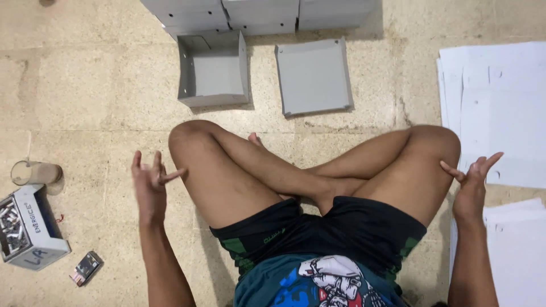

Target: Assembling cardboard boxes by folding flat sheets into lids and bases while sitting on the floor.

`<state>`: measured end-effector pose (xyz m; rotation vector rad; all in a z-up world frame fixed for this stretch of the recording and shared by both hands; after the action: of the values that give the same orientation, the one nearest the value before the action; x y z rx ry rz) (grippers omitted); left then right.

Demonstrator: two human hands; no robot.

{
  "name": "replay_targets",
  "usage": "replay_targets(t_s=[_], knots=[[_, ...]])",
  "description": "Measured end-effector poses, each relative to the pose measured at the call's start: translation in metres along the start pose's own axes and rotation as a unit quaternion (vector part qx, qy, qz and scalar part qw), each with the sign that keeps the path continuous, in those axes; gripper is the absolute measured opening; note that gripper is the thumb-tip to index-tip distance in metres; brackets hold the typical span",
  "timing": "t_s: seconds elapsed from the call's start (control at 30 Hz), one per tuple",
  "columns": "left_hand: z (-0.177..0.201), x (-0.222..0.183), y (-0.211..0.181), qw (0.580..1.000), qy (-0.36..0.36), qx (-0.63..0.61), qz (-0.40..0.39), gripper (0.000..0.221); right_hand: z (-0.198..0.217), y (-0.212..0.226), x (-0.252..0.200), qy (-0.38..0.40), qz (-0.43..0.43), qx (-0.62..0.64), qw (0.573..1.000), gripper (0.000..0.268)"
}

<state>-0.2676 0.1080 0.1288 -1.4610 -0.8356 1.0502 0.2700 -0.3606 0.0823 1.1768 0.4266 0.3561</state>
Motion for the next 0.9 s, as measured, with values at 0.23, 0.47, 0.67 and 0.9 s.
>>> replay_targets(t_s=[0.23,0.47,0.67,0.9], knots=[[-0.01,-0.022,0.005,0.989,-0.034,0.112,0.095,0.077,0.042,-0.039,0.026,-0.109,0.12,0.135,0.977,0.059],[-0.012,-0.018,-0.019,0.992,-0.1,0.08,-0.014,0.083,0.017,-0.029,0.016,-0.147,-0.04,-0.291,0.945,0.067],[-0.057,-0.032,-0.043,0.923,-0.169,0.302,-0.167,0.05,-0.01,0.043,-0.023,-0.19,0.179,-0.248,0.933,0.038],[-0.068,-0.011,-0.078,0.967,-0.093,0.239,-0.006,0.052,-0.044,0.071,-0.026,-0.037,-0.038,-0.268,0.962,0.061]])
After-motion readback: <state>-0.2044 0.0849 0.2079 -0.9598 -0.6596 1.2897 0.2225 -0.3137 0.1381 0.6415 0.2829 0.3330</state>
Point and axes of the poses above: each hand's wrist, its own x-axis towards the middle knuckle, its own z-axis out of the back of the hand, y = z × x, the point moved 10 cm from there along x, towards the middle knuckle, and after that the axes turned 2 degrees about y, right-handed, at the moved point
